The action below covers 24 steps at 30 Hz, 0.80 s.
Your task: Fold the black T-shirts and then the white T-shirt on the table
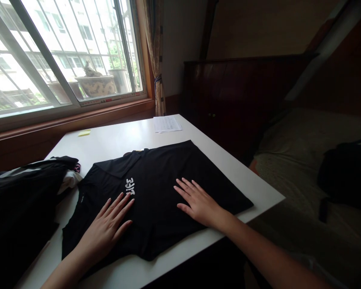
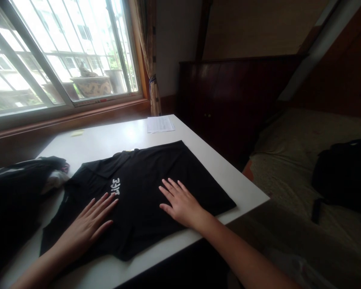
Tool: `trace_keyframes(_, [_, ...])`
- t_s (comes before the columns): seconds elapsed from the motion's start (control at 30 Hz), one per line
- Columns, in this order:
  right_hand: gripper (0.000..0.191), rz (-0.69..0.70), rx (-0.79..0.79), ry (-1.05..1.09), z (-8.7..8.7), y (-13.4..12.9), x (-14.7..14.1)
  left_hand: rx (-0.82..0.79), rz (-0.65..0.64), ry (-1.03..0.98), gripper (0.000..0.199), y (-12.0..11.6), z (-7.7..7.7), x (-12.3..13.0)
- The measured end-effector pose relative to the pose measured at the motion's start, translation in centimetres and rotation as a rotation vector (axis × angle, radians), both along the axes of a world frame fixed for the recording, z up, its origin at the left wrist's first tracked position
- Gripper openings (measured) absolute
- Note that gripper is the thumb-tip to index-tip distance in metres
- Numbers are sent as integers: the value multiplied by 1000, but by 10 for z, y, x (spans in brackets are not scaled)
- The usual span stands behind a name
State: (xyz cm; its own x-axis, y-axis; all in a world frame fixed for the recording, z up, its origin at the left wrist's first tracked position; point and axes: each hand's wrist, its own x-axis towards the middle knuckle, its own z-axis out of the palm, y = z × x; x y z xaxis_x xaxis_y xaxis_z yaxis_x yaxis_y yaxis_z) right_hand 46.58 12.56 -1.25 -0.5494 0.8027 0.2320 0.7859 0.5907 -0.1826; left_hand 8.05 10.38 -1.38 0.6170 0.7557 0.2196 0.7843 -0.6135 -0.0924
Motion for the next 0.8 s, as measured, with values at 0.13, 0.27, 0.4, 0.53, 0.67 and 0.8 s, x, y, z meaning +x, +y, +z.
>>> trace_keyframes(0.13, [63,-100,-29,-32,-3,8,44,6,2,2,70,1,0,0])
trace_keyframes(0.27, [65,-234,-66,-60,-8,12,89,4,8,16,70,1,-2,-1])
trace_keyframes(0.4, [66,-335,-109,-84,-12,13,122,-10,33,9,71,-1,-2,0])
trace_keyframes(0.53, [66,-363,-127,-91,-15,16,144,-10,94,-17,73,-2,-6,-3])
trace_keyframes(0.67, [66,-365,-130,-105,-20,20,158,-21,216,-12,70,0,-16,-20])
trace_keyframes(0.8, [64,-387,-112,-135,-23,21,165,-36,324,5,67,-1,-24,-49])
